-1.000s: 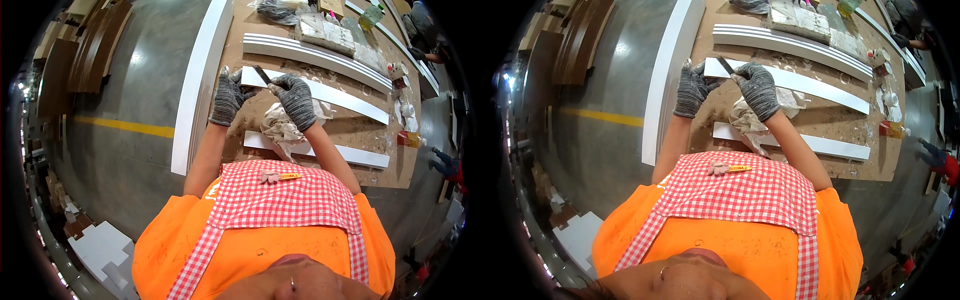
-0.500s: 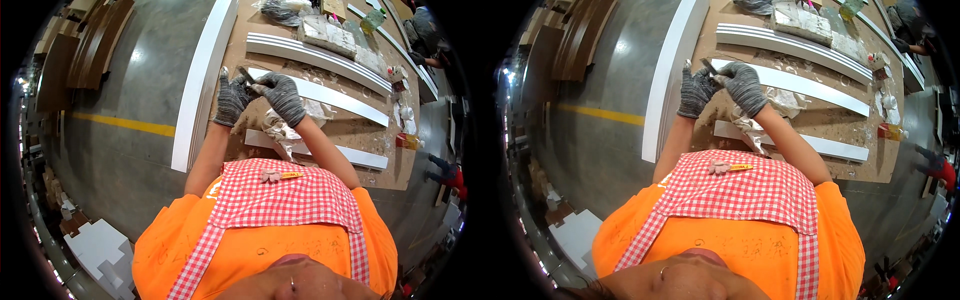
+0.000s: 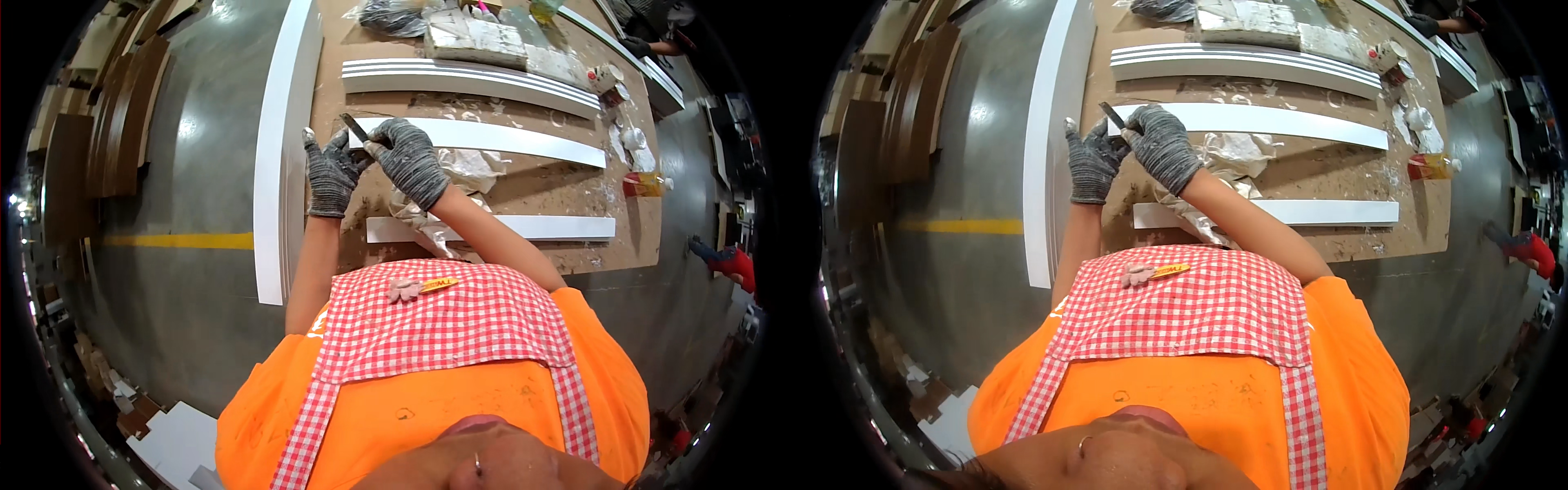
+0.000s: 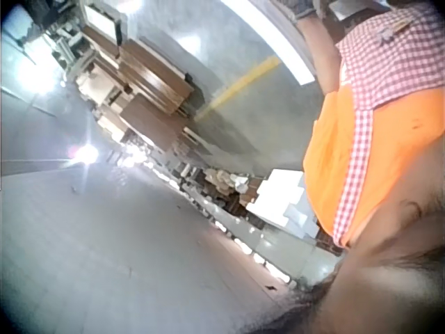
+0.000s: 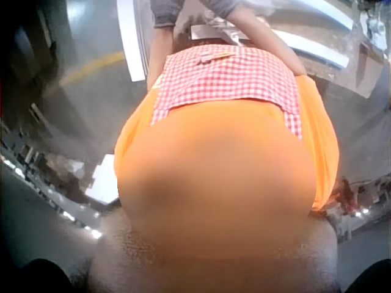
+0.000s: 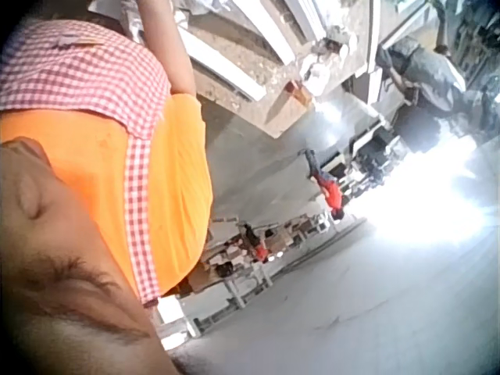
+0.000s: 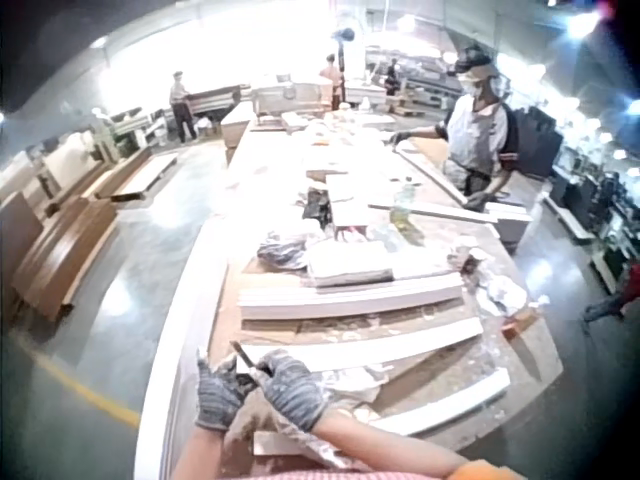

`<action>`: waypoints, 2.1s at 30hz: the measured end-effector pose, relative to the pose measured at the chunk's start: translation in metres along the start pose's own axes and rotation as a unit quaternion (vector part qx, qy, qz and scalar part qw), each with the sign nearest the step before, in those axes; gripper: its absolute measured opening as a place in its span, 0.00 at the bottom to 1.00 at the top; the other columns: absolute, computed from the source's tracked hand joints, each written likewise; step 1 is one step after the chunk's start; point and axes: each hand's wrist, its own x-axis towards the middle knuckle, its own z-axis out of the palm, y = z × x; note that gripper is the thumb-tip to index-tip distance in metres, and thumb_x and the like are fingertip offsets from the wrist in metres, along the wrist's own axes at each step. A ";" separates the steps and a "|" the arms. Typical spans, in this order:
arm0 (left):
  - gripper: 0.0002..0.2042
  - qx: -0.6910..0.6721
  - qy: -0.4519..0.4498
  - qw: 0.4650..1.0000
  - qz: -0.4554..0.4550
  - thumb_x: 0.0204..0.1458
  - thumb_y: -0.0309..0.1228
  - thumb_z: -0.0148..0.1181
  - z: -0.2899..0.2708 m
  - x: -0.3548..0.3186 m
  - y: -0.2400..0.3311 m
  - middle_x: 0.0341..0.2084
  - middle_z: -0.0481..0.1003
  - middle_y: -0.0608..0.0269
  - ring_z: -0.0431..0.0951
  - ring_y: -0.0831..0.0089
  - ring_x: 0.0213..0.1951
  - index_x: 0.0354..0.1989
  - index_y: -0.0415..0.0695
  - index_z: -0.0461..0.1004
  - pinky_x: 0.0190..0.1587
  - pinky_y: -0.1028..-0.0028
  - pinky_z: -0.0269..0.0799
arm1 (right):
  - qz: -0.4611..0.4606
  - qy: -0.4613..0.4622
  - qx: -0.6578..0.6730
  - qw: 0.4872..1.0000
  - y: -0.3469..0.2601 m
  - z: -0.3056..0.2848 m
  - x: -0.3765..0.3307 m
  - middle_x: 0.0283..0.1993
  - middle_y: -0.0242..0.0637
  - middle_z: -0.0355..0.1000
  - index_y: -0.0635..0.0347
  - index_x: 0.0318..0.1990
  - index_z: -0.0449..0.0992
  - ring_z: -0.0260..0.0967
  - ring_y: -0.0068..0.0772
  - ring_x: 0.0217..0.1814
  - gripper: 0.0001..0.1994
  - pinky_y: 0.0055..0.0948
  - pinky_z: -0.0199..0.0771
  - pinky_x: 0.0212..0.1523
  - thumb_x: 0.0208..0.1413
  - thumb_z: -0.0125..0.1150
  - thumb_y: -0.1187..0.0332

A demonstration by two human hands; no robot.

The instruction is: The person wipes long white wooden planks with a white cloth on a workbench. They handle the planks one at a time, wiping the surface and edges, then placing them back on the table or stacking them.

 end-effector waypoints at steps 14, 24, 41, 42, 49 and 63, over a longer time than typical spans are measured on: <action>0.23 0.075 -0.096 0.992 0.034 0.50 0.21 0.56 -0.021 0.000 -0.004 0.48 0.70 0.54 0.72 0.65 0.48 0.57 0.33 0.62 0.52 0.70 0.72 | 0.226 0.239 -0.005 0.944 0.180 -0.196 -0.085 0.26 0.34 0.73 0.61 0.30 0.75 0.67 0.24 0.27 0.07 0.24 0.70 0.33 0.46 0.64 0.69; 0.21 0.136 -0.052 0.989 0.023 0.50 0.23 0.56 -0.019 0.002 -0.009 0.43 0.72 0.57 0.73 0.71 0.44 0.54 0.33 0.64 0.47 0.76 0.73 | -0.026 0.025 -0.020 0.999 0.048 -0.019 -0.008 0.31 0.48 0.70 0.62 0.30 0.74 0.69 0.48 0.36 0.06 0.40 0.69 0.41 0.45 0.59 0.70; 0.19 0.126 0.017 0.984 0.123 0.57 0.35 0.53 -0.037 0.042 -0.046 0.44 0.71 0.58 0.73 0.68 0.44 0.53 0.37 0.67 0.44 0.71 0.75 | 0.396 0.302 -0.409 0.765 0.357 -0.396 -0.144 0.28 0.46 0.75 0.59 0.29 0.79 0.72 0.45 0.28 0.13 0.40 0.69 0.31 0.51 0.53 0.60; 0.17 0.084 0.041 0.990 0.108 0.57 0.34 0.53 -0.036 0.048 -0.046 0.43 0.71 0.59 0.72 0.68 0.44 0.52 0.38 0.68 0.45 0.71 0.75 | 0.365 0.342 -0.317 0.806 0.360 -0.396 -0.137 0.27 0.43 0.75 0.60 0.29 0.78 0.71 0.40 0.27 0.12 0.37 0.67 0.31 0.52 0.54 0.61; 0.11 -0.227 -0.039 0.973 0.008 0.52 0.35 0.50 -0.029 0.049 -0.035 0.34 0.72 0.53 0.71 0.60 0.42 0.33 0.38 0.71 0.52 0.60 0.67 | 0.280 0.316 -0.314 0.850 0.434 -0.409 -0.145 0.28 0.38 0.73 0.63 0.32 0.77 0.69 0.32 0.33 0.18 0.32 0.67 0.34 0.56 0.50 0.56; 0.34 -0.303 -0.103 0.945 0.061 0.50 0.53 0.45 -0.012 0.015 -0.011 0.62 0.54 0.44 0.54 0.50 0.63 0.61 0.42 0.58 0.66 0.53 0.44 | 0.245 0.125 0.095 0.957 0.206 -0.254 -0.076 0.24 0.21 0.65 0.54 0.33 0.77 0.55 0.13 0.23 0.09 0.16 0.56 0.23 0.51 0.62 0.59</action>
